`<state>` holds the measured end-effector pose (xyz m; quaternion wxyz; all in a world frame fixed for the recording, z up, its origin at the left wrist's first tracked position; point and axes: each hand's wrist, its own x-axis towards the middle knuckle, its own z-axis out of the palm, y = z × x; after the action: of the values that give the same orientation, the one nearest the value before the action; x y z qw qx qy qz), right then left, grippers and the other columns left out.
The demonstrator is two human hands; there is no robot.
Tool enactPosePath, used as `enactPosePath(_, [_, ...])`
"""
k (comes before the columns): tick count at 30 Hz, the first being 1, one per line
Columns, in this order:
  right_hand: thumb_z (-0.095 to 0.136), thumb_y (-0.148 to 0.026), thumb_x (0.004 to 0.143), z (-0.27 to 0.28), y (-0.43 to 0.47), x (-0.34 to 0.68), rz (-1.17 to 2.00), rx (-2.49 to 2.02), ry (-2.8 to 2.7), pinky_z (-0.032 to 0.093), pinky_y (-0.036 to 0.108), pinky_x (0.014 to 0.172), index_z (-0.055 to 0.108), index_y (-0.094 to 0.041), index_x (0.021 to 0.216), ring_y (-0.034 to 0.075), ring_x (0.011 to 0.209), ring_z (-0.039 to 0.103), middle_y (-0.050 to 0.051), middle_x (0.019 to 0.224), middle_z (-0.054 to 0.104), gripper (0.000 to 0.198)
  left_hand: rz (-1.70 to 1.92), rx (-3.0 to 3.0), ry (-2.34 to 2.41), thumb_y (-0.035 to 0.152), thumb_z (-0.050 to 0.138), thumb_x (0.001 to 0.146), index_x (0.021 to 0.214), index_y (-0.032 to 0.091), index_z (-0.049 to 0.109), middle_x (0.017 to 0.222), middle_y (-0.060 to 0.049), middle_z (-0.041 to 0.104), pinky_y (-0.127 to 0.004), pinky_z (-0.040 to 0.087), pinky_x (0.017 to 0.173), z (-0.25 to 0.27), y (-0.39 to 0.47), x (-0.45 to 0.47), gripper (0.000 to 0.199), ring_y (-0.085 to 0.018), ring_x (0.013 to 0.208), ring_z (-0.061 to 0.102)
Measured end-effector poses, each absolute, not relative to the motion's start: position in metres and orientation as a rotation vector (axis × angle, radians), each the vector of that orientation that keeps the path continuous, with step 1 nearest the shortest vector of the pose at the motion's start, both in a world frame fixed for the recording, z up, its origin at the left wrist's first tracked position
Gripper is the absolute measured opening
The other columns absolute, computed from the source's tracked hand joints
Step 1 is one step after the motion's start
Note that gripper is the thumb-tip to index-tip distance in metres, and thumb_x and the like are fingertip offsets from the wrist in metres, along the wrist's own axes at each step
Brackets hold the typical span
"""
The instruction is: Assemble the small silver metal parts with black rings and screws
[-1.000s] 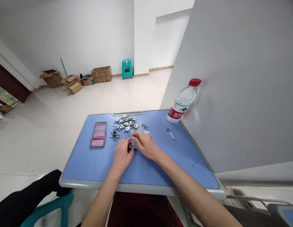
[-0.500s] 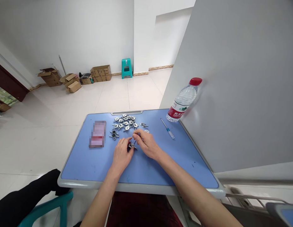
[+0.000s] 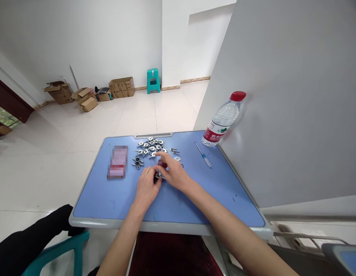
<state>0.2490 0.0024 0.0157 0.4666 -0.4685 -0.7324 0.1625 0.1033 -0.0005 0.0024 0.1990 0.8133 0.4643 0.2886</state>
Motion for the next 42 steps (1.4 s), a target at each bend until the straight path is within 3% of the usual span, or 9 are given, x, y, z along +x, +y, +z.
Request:
enactPosePath(5, [0.048,-0.021,0.092,0.012,0.007,0.251,0.376,-1.08,-1.752,0.05,0.029,0.072,0.06,-0.022,0.105,0.017,0.073,0.062,0.004,0.085,0.067,0.018,0.815,2.261,1.28,0.008,0.053,0.082,0.086,0.019,0.054,0.085,-0.002,0.06,-0.032,0.045,0.072,0.003,0.0,0.103,0.012,-0.019,0.082,0.056])
enactPosePath(13, [0.044,-0.02,0.094,0.021,0.003,0.256,0.597,-0.976,-1.819,0.051,0.03,0.076,0.062,-0.023,0.109,0.016,0.078,0.063,0.002,0.084,0.069,0.023,0.832,2.186,1.265,0.007,0.055,0.081,0.085,0.019,0.055,0.082,-0.001,0.06,-0.03,0.045,0.071,0.003,0.001,0.102,0.012,-0.018,0.08,0.057])
enactPosePath(19, [0.043,-0.02,0.095,0.035,0.001,0.258,0.687,-0.893,-1.945,0.05,0.032,0.08,0.064,-0.024,0.1,0.017,0.083,0.064,0.002,0.088,0.071,0.022,0.84,2.12,1.278,0.007,0.057,0.079,0.087,0.018,0.057,0.083,-0.001,0.06,-0.03,0.045,0.07,0.002,0.002,0.102,0.013,-0.017,0.078,0.057])
enactPosePath(23, [0.044,-0.02,0.095,0.031,0.002,0.26,0.638,-0.939,-1.905,0.051,0.033,0.08,0.063,-0.025,0.11,0.017,0.082,0.065,0.002,0.086,0.071,0.024,0.831,2.12,1.272,0.009,0.056,0.079,0.091,0.019,0.058,0.082,0.0,0.06,-0.03,0.046,0.07,0.002,0.002,0.101,0.016,-0.017,0.077,0.056])
enactPosePath(26, [0.045,-0.022,0.096,0.025,0.001,0.26,0.506,-1.006,-1.901,0.052,0.033,0.079,0.061,-0.025,0.116,0.018,0.084,0.064,0.005,0.096,0.07,0.027,0.841,2.15,1.269,0.01,0.055,0.081,0.09,0.019,0.057,0.083,-0.001,0.06,-0.031,0.047,0.071,0.001,0.002,0.102,0.013,-0.017,0.078,0.056])
enactPosePath(32, [0.048,-0.023,0.095,0.019,0.0,0.256,0.312,-1.054,-1.827,0.052,0.032,0.074,0.064,-0.023,0.111,0.018,0.08,0.064,0.006,0.09,0.069,0.023,0.844,2.134,1.272,0.008,0.056,0.081,0.101,0.019,0.058,0.089,-0.002,0.061,-0.034,0.049,0.077,-0.002,0.001,0.103,0.023,-0.018,0.084,0.058])
enactPosePath(36, [0.046,-0.02,0.095,0.02,0.001,0.259,0.371,-1.038,-1.818,0.052,0.033,0.081,0.065,-0.024,0.11,0.019,0.087,0.067,0.005,0.094,0.072,0.025,0.839,2.087,1.248,0.009,0.056,0.08,0.11,0.021,0.057,0.092,-0.002,0.063,-0.034,0.05,0.079,0.0,0.001,0.102,0.032,-0.018,0.086,0.059])
enactPosePath(42, [0.043,-0.021,0.096,0.029,0.003,0.269,0.593,-0.939,-1.903,0.052,0.033,0.081,0.063,-0.024,0.115,0.017,0.086,0.065,0.004,0.095,0.072,0.027,0.816,2.064,1.239,0.011,0.057,0.08,0.108,0.021,0.058,0.091,-0.002,0.065,-0.033,0.05,0.077,0.002,0.002,0.099,0.029,-0.017,0.082,0.06])
